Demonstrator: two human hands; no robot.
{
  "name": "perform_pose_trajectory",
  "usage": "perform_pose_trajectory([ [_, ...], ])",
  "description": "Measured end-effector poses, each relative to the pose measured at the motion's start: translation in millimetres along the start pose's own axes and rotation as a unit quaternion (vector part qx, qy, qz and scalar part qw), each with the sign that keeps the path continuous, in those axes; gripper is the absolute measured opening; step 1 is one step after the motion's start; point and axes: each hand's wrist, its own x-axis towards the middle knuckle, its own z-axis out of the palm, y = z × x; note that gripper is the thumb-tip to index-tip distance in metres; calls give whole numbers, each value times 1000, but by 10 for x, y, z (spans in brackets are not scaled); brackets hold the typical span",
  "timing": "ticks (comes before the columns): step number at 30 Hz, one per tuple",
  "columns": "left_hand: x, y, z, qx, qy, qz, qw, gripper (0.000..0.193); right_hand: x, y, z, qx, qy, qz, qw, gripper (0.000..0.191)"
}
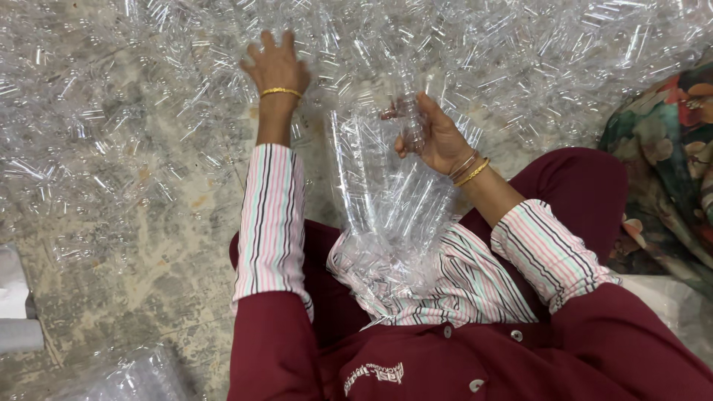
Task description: The person sits on the floor and picks up clear plastic tubes scattered around them, aligning the tubes and sliding them one at a time into a clear plastic sleeve resting on their lap.
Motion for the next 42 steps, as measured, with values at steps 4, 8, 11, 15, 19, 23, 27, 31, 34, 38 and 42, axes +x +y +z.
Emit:
perform_pose_trajectory([
  [4, 1, -149, 207, 49, 16, -4, 999, 41, -1, -4, -17, 14, 18, 13, 1000, 62],
  [8, -116, -233, 269, -26, 32, 1, 999, 26, -4, -30, -38, 45, 17, -22, 999, 57],
  [11, -175, -259, 189, -44, 42, 67, 996, 39, -2, -50, -26, 79, 27, -30, 996, 55],
  [15, -250, -173, 92, -10, -37, 57, 998, 56, -35, -54, 24, 74, 23, -20, 997, 55],
  [19, -289, -108, 106, -46, -165, -61, 983, 68, -103, -71, 26, 82, 22, -26, 996, 54],
  [23, -342, -41, 115, -451, -6, -64, 890, 61, -108, -80, 4, 114, 21, -34, 993, 55],
  [27, -658, 285, 22, -885, 17, -60, 462, 55, -95, -19, 38, 107, -8, -27, 994, 55],
  [31, -1198, 801, -105, -873, -53, -11, 485, 44, -165, 15, 55, 170, -62, -20, 983, 55],
  [34, -1404, 884, -234, -886, -62, -12, 459, 43, -239, -1, 32, 178, -107, -6, 978, 54],
  [38, -1555, 819, -349, -880, -91, -7, 466, 45, -328, 54, 76, 148, -128, 30, 980, 63],
  [42, -1831, 844, -445, -875, -175, -38, 450, 44, -478, 94, 225, 179, -189, 32, 965, 65],
])
